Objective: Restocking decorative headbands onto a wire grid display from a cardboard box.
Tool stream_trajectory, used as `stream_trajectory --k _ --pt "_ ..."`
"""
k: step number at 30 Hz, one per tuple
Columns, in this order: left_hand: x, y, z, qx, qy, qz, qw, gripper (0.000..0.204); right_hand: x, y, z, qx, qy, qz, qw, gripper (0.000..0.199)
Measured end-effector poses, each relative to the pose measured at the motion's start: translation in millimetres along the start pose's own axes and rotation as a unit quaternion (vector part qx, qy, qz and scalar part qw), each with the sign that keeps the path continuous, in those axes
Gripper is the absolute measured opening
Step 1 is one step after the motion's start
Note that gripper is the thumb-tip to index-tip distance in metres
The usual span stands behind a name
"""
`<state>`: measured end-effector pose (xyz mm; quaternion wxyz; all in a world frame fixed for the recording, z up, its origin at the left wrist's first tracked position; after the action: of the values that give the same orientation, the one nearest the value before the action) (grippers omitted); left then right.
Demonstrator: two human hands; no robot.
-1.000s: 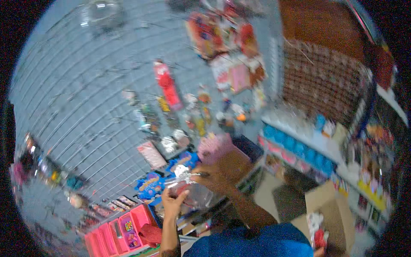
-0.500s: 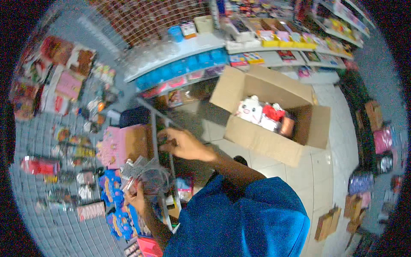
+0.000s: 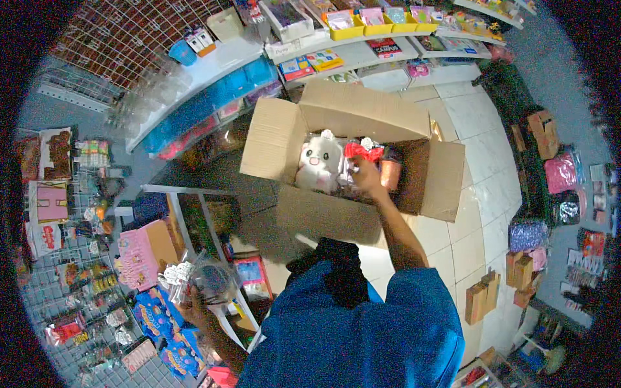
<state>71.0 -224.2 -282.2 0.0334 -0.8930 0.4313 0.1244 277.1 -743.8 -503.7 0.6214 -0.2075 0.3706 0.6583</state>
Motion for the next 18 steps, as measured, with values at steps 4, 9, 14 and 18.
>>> stream_trajectory --k 4,9,14,18 --pt "0.5 2.9 30.1 0.045 0.002 0.024 0.999 0.074 19.4 -59.1 -152.5 0.065 0.018 -0.008 0.998 0.044" --pt "10.3 23.8 19.0 -0.023 -0.02 -0.012 0.999 0.077 35.1 -86.1 -187.8 0.192 0.069 0.054 0.977 0.037" --pt "-2.2 40.6 23.4 -0.036 -0.04 -0.044 0.998 0.076 87.9 -92.9 -143.4 -0.009 0.136 0.187 0.973 0.044" --pt "58.6 41.2 -23.0 -0.038 -0.052 -0.023 0.998 0.077 127.2 -90.3 -167.0 -0.061 0.114 0.118 0.985 0.058"
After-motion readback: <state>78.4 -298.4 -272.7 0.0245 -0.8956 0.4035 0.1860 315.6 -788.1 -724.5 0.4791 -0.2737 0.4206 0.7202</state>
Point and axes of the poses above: each hand's wrist, its own y-axis away from the middle knuckle, its own x-axis out of the palm, z = x × y, the point moved 5 cm from there along -y, towards the middle knuckle, and after that the axes turned 5 degrees about z, right-handed, at the moved point
